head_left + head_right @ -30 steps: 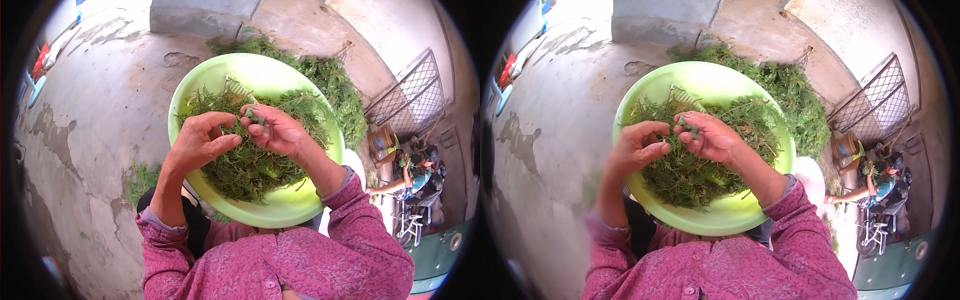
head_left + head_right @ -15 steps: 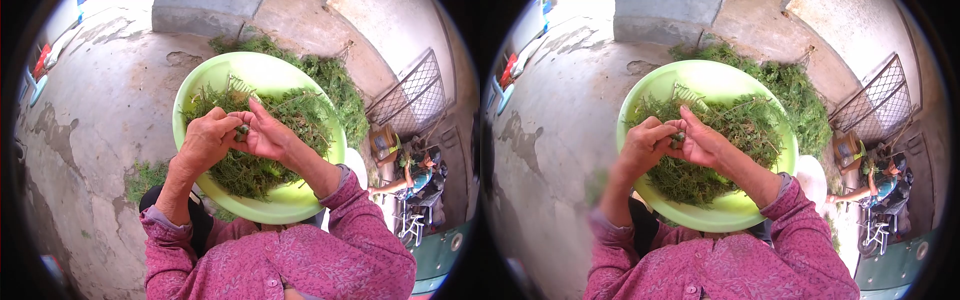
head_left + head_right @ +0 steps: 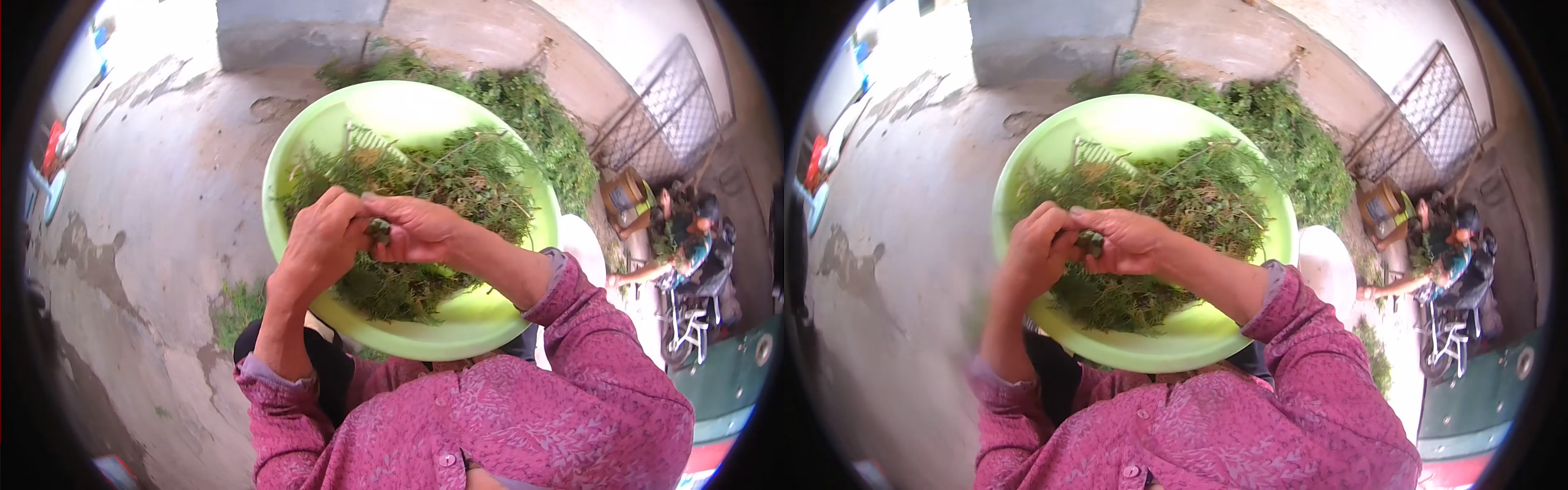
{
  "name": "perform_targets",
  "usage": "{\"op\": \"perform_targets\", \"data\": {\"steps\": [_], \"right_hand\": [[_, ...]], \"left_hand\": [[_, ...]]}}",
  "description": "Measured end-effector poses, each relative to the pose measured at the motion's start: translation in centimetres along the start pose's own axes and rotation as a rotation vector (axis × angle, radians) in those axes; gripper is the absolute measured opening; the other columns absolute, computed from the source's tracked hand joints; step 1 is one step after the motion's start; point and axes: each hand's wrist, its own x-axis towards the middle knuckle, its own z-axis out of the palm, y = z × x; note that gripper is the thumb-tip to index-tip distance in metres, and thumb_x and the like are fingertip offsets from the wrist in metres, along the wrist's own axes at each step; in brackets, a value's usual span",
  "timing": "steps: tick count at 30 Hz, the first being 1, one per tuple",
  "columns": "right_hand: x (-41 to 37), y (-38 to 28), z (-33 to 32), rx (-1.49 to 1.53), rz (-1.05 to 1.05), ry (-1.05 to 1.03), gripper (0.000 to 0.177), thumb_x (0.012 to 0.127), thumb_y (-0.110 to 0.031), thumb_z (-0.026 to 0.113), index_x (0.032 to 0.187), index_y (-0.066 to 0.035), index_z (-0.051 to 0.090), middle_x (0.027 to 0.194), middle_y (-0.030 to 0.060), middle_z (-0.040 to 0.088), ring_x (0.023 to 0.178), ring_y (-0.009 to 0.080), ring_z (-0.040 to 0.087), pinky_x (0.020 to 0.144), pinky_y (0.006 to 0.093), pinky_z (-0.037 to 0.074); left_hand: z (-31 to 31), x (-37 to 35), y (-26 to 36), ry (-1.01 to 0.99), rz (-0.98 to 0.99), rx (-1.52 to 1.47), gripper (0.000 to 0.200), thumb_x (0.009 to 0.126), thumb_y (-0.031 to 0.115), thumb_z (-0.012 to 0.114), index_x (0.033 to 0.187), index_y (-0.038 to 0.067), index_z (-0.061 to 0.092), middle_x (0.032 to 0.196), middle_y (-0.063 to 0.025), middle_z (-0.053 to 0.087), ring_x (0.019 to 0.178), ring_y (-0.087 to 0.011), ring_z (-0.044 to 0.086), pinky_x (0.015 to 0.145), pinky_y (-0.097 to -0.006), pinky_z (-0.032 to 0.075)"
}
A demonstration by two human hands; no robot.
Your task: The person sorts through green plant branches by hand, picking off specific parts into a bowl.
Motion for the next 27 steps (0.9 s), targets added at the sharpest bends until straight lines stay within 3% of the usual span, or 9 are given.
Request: {"op": "perform_targets", "data": {"steps": [2,9,13,15,17,19,21,22,27], "right_hand": [[-0.4,-0.3,0.8,0.128,0.032,0.032,0.017,0.088,-0.024,0.058,0.09,-0.007,0.055,0.076,0.0028,0.054,0.062,0.009,0.052,0.047,0.0182,0.045],[-5.7,-2.1,0.0,0.002,-0.096,0.111,0.016,0.081,-0.007,0.064,0.094,-0.004,0.055,0.075,0.0012,0.054,0.059,0.0068,0.05,0.044,0.0168,0.035],[-15.2,-5.7,-6.0,-0.145,-0.617,0.3,0.013,0.081,-0.011,0.064,0.093,-0.007,0.061,0.064,-0.0023,0.055,0.047,0.0038,0.042,0.036,0.017,0.025],[-21.7,-6.6,-8.2,-0.514,-0.858,0.97,0.013,0.084,-0.014,0.06,0.095,-0.007,0.061,0.068,-0.0013,0.054,0.052,0.0069,0.046,0.045,0.0203,0.038],[-27.4,-6.5,-14.7,-0.747,-1.119,1.258,0.017,0.083,-0.016,0.06,0.098,-0.009,0.063,0.073,0.0,0.059,0.06,0.0103,0.053,0.054,0.0233,0.046],[-32.6,-5.9,-20.5,-1.288,-0.755,1.901,0.03,0.08,-0.023,0.063,0.108,-0.013,0.061,0.09,0.0067,0.063,0.082,0.0196,0.059,0.07,0.0329,0.05],[-36.2,-2.6,-30.8,-1.765,-0.204,2.101,0.044,0.075,-0.033,0.066,0.115,-0.017,0.057,0.111,0.0134,0.057,0.106,0.029,0.052,0.087,0.0414,0.043],[-35.2,-2.6,-25.5,-1.504,0.157,2.059,0.056,0.073,-0.04,0.065,0.121,-0.016,0.053,0.124,0.0154,0.049,0.119,0.0319,0.04,0.096,0.0446,0.035],[-31.1,-1.1,-28.0,-1.446,-0.346,1.775,0.055,0.075,-0.036,0.065,0.118,-0.004,0.054,0.11,0.019,0.058,0.103,0.0305,0.055,0.09,0.0385,0.042]], "left_hand": [[0.1,0.0,0.0,0.0,0.016,-0.026,0.004,0.077,0.005,0.056,0.081,0.004,0.055,0.077,-0.0129,0.053,0.071,-0.0335,0.054,0.061,-0.0406,0.043],[0.3,0.3,-0.1,0.009,0.047,0.058,0.006,0.077,0.001,0.056,0.081,0.003,0.053,0.074,-0.0123,0.052,0.067,-0.0325,0.053,0.059,-0.0389,0.041],[0.3,0.5,0.1,0.035,0.068,0.057,0.007,0.075,-0.002,0.057,0.079,0.003,0.054,0.072,-0.0104,0.053,0.063,-0.0259,0.053,0.058,-0.0341,0.042],[0.1,0.6,0.2,0.01,0.048,0.06,0.008,0.074,-0.003,0.057,0.079,0.002,0.054,0.072,-0.0095,0.053,0.062,-0.0232,0.052,0.057,-0.0321,0.042],[0.0,0.8,-0.2,-0.018,0.03,0.066,0.008,0.073,-0.003,0.058,0.079,0.002,0.054,0.072,-0.0087,0.054,0.06,-0.0204,0.052,0.056,-0.0301,0.042],[0.3,0.5,-1.1,-0.01,0.068,0.125,0.013,0.072,-0.004,0.06,0.084,0.0,0.057,0.077,-0.0088,0.056,0.059,-0.0175,0.051,0.055,-0.0273,0.042],[0.5,0.4,0.0,-0.082,0.044,0.172,0.016,0.072,-0.002,0.061,0.087,0.0,0.058,0.082,-0.01,0.057,0.061,-0.019,0.052,0.057,-0.0283,0.043],[0.5,0.7,0.6,-0.123,0.026,0.207,0.019,0.072,0.001,0.062,0.091,0.0,0.059,0.086,-0.0112,0.058,0.064,-0.0205,0.054,0.059,-0.0292,0.044],[0.2,1.7,4.2,-0.476,-0.165,0.259,0.03,0.071,0.011,0.065,0.098,0.0,0.059,0.096,-0.0145,0.057,0.074,-0.0282,0.057,0.068,-0.0356,0.046]]}}
